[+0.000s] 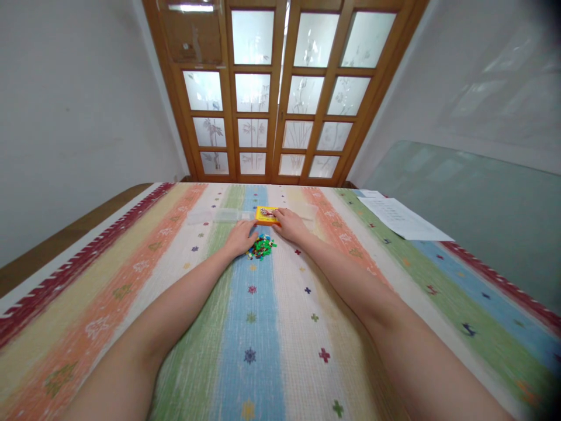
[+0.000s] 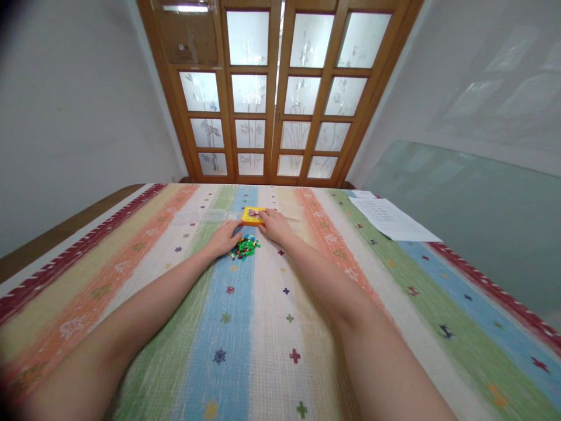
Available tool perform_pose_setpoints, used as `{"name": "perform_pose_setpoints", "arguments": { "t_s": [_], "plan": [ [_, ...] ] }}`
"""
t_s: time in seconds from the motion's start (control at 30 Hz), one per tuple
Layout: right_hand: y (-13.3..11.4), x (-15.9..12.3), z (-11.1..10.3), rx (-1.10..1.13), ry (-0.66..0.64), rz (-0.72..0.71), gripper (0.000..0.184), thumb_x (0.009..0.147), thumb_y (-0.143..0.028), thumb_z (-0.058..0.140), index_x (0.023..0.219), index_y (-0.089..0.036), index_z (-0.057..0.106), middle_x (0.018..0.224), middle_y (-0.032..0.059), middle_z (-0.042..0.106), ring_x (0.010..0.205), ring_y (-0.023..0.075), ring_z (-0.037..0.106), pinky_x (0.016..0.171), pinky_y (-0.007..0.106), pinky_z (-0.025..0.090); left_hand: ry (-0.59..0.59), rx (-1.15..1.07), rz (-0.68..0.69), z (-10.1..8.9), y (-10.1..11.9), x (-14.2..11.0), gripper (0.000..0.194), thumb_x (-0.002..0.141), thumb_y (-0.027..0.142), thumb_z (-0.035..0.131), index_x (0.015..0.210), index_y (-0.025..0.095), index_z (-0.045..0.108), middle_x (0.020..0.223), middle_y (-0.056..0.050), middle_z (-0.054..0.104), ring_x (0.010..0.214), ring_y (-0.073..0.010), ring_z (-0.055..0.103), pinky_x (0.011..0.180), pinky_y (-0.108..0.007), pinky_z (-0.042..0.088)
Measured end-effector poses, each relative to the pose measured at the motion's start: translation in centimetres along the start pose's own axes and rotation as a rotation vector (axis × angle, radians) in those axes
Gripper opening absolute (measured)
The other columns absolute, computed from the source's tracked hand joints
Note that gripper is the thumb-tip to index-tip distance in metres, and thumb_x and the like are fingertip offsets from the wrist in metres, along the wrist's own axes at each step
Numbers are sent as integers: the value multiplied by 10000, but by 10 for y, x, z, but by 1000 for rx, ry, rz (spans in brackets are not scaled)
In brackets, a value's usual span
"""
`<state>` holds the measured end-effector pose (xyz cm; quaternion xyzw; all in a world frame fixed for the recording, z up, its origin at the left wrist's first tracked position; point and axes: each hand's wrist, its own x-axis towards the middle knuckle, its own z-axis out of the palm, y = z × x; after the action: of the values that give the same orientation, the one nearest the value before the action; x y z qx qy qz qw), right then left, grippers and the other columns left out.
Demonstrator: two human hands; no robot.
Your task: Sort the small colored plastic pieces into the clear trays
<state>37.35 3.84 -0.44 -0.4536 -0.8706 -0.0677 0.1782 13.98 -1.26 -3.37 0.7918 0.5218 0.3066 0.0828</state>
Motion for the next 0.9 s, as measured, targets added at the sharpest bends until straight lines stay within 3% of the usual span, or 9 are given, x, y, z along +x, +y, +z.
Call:
{"name": "perform_pose_setpoints", "arguments": {
  "t_s": [0.23, 0.47, 0.57, 0.7, 0.8, 0.9],
  "plan": [
    [11, 0, 3, -17, -28, -48, 360, 1021, -309, 551, 1356, -182, 585, 1357, 152, 636, 1210, 256, 594, 1012, 360, 449, -21, 27, 31, 1, 2, -1, 517, 964, 360, 531, 1434, 147, 560, 1358, -147, 647, 1285, -297, 547, 1147, -453, 386],
    [24, 29, -25, -54, -8, -26, 294, 1049, -304, 479, 1250, -194, 663, 1195, 147, 684, 1114, 266, 610, 949, 355, 463, -2, 42, 51, 2, 4, -1, 550, 1010, 452, 471, 1469, 153, 517, 1352, -158, 620, 1289, -298, 517, 1143, -457, 354],
    [29, 48, -38, -108, 116, 49, 284, 1035, -256, 469, 1209, -167, 676, 1203, 171, 647, 1130, 291, 574, 921, 368, 462, -16, 85, 31, 2, 5, 0, 545, 1029, 489, 423, 1446, 158, 536, 1287, -159, 620, 1251, -307, 522, 1106, -463, 374],
    [35, 71, -44, -133, 198, 268, 330, 1015, -152, 408, 1242, -159, 647, 1239, 178, 612, 1079, 288, 573, 835, 352, 464, -39, 151, 41, 1, 7, 0, 495, 1033, 520, 413, 1372, 207, 592, 1254, -137, 605, 1242, -305, 515, 1093, -454, 381],
    [38, 75, -39, -80, 141, 302, 343, 1011, -134, 393, 1233, -168, 652, 1230, 156, 630, 994, 254, 608, 813, 328, 457, -42, 205, 57, 2, 7, -1, 497, 1041, 523, 395, 1380, 212, 583, 1253, -133, 604, 1230, -299, 518, 1081, -439, 395],
    [37, 65, -32, -17, 35, 176, 300, 1018, -182, 431, 1158, -174, 695, 1170, 128, 672, 1027, 235, 618, 866, 307, 449, -28, 222, 63, 3, 6, -1, 488, 1039, 508, 412, 1380, 205, 586, 1258, -131, 608, 1221, -295, 523, 1073, -431, 407]
  ]
}}
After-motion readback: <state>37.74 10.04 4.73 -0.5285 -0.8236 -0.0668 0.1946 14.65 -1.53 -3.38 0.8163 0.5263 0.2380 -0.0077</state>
